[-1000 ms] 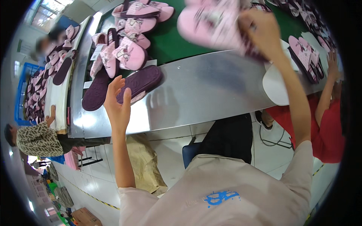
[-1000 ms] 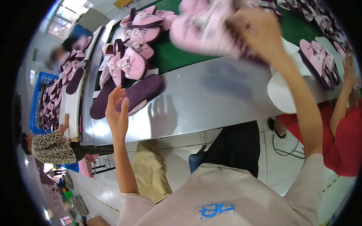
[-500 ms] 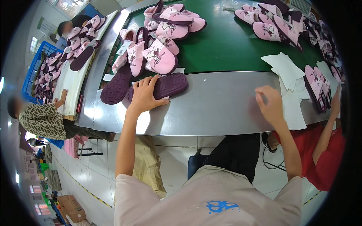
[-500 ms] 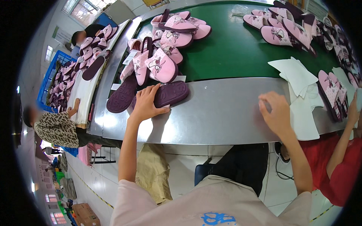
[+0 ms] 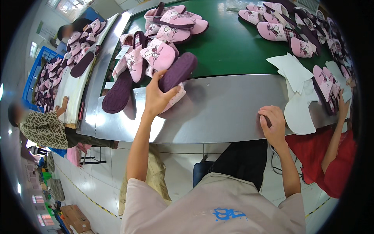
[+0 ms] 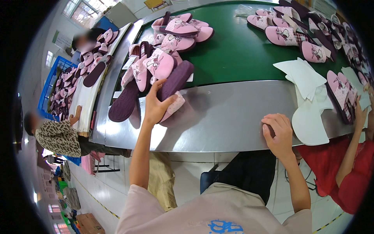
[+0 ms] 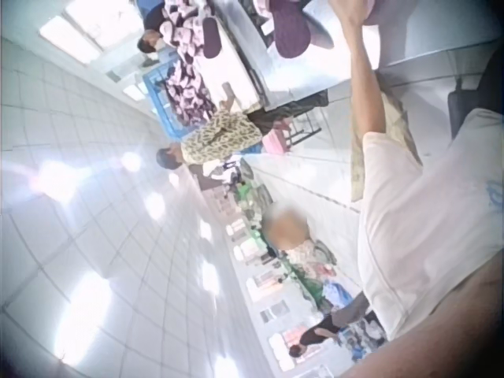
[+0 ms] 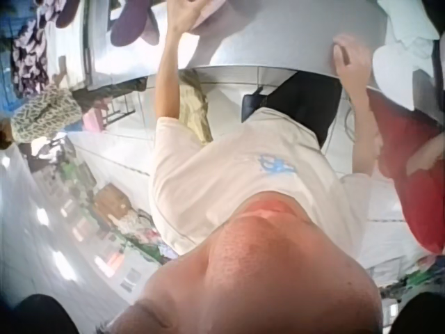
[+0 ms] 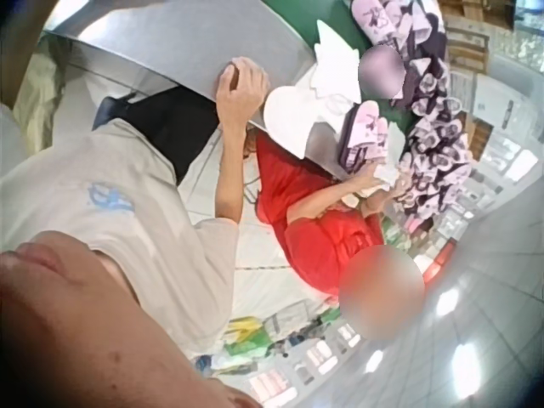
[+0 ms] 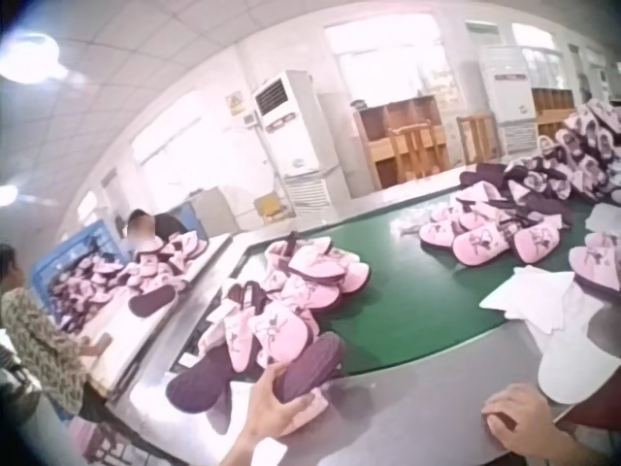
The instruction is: The person inserts white paper inserts into pink cartoon-themed slippers on a factory table. The person repeatedly picks up slippers, places paper inside, and sets them aside, while a coworker performs similar actions nearby.
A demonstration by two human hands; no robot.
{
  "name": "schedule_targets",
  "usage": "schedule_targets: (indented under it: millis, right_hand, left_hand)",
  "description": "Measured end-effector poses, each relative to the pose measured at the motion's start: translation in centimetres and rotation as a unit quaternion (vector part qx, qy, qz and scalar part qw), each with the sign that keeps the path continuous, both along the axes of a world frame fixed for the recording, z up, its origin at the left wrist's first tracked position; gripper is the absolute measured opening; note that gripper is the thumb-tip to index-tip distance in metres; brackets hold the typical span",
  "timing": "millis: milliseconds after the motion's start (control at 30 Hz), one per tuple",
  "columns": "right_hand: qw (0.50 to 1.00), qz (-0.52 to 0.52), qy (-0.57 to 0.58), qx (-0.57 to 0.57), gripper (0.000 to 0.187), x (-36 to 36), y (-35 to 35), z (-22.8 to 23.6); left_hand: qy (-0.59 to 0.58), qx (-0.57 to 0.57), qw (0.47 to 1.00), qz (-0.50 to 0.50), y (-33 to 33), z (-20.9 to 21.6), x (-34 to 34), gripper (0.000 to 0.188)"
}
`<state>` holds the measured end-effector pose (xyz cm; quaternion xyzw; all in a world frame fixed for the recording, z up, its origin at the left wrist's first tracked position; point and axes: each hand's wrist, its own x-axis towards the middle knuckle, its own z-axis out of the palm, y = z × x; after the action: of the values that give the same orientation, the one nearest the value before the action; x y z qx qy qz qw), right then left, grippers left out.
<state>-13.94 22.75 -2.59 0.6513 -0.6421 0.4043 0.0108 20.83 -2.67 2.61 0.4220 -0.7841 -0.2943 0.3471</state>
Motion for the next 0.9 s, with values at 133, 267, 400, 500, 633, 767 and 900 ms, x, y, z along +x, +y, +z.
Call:
schedule_targets:
  millis: [133,267,400,500,633,767,900]
  right_hand:
    - [0.999,-0.012,0.042,-0.016,0.012,0.0,-0.3,-0.4]
    - [0.999,-0.009,0.050,-0.009,0.012,0.1,-0.1,-0.4]
    - [0.999,-0.015,0.048,-0.018,0.012,0.2,-0.2,-0.5]
    - [1.000,-0.016,0.004,0.003,0.015,0.1,0.1,-0.7]
    - [0.961,0.066,-0.264,0.043,0.038,1.0,1.2,-0.3]
    - [0.780,0.197,-0.590,0.071,0.078,4.5,1.1,1.4]
    - [0.610,0.237,-0.752,0.079,0.084,6.5,2.1,2.9]
  left_hand:
    - [0.105,0.033,0.994,0.019,-1.9,1.2,0.9,0.058]
    - [0.347,0.038,0.937,0.000,-5.3,6.7,0.4,0.035]
    - [0.414,0.094,0.900,-0.100,-6.0,12.2,0.1,0.047]
    - [0.467,0.160,0.859,-0.132,-2.3,13.5,-2.1,0.044]
    - [0.521,0.201,0.807,-0.193,3.3,10.9,-4.5,0.043]
    - [0.543,0.272,0.767,-0.208,8.9,6.7,-6.5,0.043]
    - [0.503,0.364,0.771,-0.140,11.7,1.7,-9.1,0.049]
